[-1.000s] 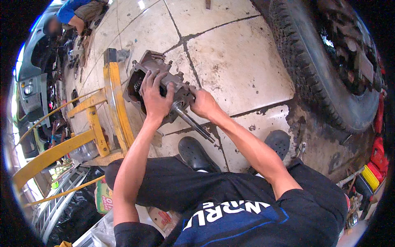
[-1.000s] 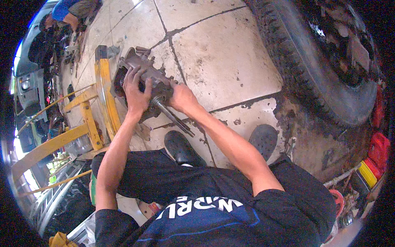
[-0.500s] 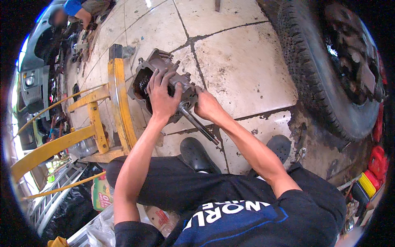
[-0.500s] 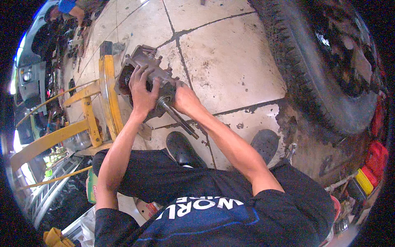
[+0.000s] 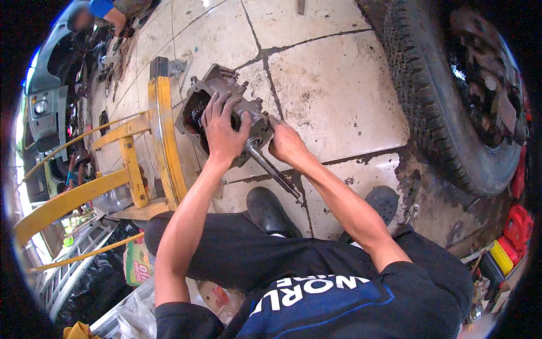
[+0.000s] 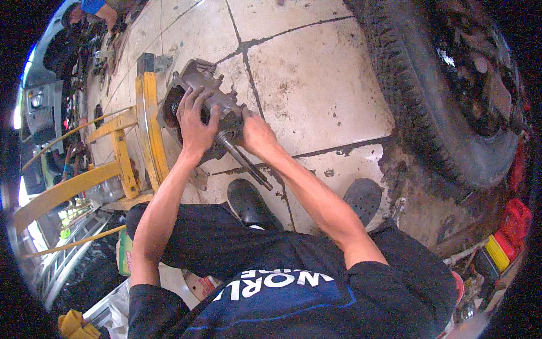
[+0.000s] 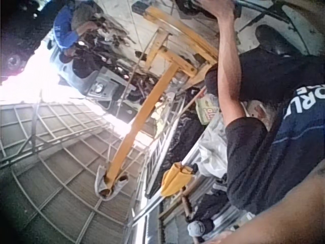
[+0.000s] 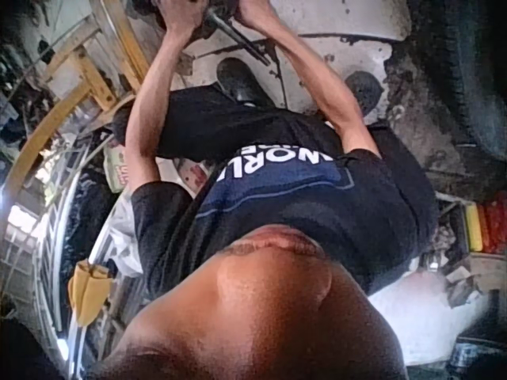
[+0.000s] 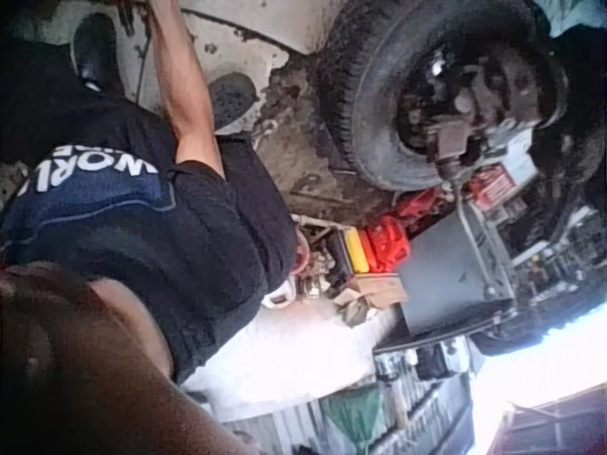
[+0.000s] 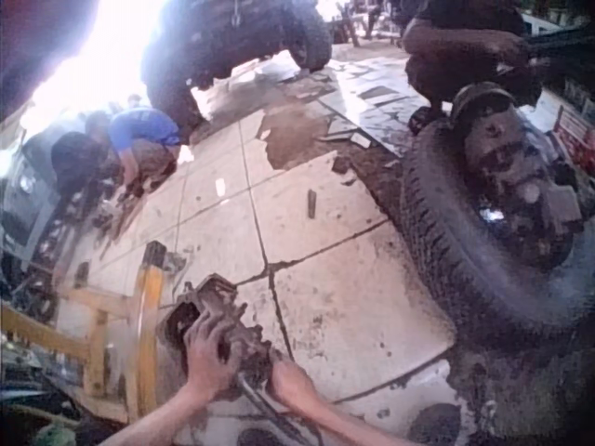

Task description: The person sits on the floor and uses a small metal tool to scrape and clean the exterior surface of a mechanical housing. They rotate the part to access different sides and continue scraping away debris.

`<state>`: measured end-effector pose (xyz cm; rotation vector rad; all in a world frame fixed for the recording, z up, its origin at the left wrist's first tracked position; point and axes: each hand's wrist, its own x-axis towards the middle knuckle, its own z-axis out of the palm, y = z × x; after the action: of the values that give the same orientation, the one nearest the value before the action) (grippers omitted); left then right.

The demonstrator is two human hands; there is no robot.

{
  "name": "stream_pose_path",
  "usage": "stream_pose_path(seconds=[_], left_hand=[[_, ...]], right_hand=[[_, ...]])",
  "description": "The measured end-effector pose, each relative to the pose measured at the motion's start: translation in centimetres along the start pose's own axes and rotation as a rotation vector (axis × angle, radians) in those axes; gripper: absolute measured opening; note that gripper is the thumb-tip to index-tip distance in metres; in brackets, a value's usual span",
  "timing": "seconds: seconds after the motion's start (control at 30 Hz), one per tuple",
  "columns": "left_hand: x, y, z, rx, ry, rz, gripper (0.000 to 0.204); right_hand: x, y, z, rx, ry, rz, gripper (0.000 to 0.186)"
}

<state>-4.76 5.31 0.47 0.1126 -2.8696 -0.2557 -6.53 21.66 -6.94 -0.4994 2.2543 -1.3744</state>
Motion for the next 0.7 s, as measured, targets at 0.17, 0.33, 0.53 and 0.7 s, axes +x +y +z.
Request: stream_pose_path(seconds=[0.17, 0.33, 0.53, 0.7], left_hand=[[0.3, 0.2, 0.0, -0.02, -0.001, 0.001, 0.039], [0.2, 0.1, 0.0, -0.008, 0.002, -0.001, 0.038], [0.2, 0.2, 0.1, -0.02, 0.006, 0.012, 0.038], [0.1, -0.2, 0.0, -0.02, 0.008, 0.009, 0.038]], right_hand=[[1.4, 0.9, 0.4, 0.041, -0.084, -0.011, 0.051], [1.3, 1.0, -0.1, 0.006, -0.122, 0.122, 0.069], [1.1, 1.2, 0.0, -0.022, -0.081, 0.037, 0.072], [0.8, -0.4, 0.1, -0.015, -0.144, 0.136, 0.055]])
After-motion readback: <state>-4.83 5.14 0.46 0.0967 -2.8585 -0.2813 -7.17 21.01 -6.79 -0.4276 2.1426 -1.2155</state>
